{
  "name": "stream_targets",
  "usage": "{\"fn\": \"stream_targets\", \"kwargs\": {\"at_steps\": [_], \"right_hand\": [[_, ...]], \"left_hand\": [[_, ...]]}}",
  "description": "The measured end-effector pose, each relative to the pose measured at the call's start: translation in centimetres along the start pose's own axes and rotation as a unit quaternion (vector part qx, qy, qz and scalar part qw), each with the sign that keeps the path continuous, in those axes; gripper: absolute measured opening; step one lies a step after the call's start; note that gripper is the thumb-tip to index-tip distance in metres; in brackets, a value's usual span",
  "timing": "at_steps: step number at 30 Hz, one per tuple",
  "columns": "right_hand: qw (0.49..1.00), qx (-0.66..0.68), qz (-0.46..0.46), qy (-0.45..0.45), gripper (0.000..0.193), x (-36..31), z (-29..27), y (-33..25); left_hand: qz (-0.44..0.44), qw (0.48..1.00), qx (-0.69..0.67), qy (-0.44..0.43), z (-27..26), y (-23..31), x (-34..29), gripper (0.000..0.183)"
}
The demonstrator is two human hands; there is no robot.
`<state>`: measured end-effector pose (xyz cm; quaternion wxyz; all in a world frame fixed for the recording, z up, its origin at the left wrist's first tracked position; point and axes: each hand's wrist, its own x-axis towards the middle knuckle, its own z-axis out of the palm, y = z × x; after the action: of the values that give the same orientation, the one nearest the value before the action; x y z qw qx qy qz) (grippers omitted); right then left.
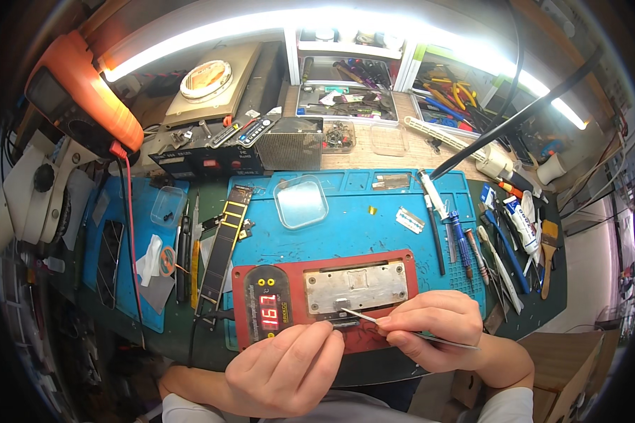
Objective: The person uses a hot air gun and tweezers to heat and reposition a small electronic component on a heated workbench. They repeatedly apply heat and adjust the component's position, then briefly interact with a customer who hands over a smartphone before resuming the soldering work.
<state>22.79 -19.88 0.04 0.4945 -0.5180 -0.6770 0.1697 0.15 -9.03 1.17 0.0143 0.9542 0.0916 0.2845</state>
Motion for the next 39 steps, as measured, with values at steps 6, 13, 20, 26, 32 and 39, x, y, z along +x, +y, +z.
{"fn": "stream_targets", "kwargs": {"at_steps": [6, 13, 20, 26, 32, 39], "right_hand": [[1.000, -0.001, -0.001, 0.001, 0.019, -0.1, 0.0, 0.0], [1.000, 0.002, 0.000, 0.001, 0.018, 0.0, 0.0, 0.0], [1.000, 0.001, 0.003, 0.006, 0.016, -0.2, 0.0, 0.0], [1.000, 0.000, 0.004, -0.002, 0.016, -0.1, 0.1, 0.0], [1.000, -0.008, 0.003, -0.004, 0.015, 0.0, 0.0, -0.2], [1.000, -0.017, 0.007, -0.001, 0.015, -0.1, 0.1, -0.3]], "left_hand": [[-0.004, 0.996, -0.077, 0.035, -0.1, -0.8, -0.6, 0.030], [-0.073, 0.986, -0.045, 0.143, -1.4, -2.1, -3.0, 0.024], [-0.142, 0.967, 0.035, 0.210, -1.3, -4.7, -6.2, 0.011], [-0.154, 0.941, -0.022, 0.300, 0.1, -5.0, -6.6, 0.009], [-0.175, 0.909, -0.057, 0.374, 0.7, -5.4, -6.4, 0.013], [-0.202, 0.901, -0.094, 0.373, 0.8, -5.2, -6.9, 0.013]]}}
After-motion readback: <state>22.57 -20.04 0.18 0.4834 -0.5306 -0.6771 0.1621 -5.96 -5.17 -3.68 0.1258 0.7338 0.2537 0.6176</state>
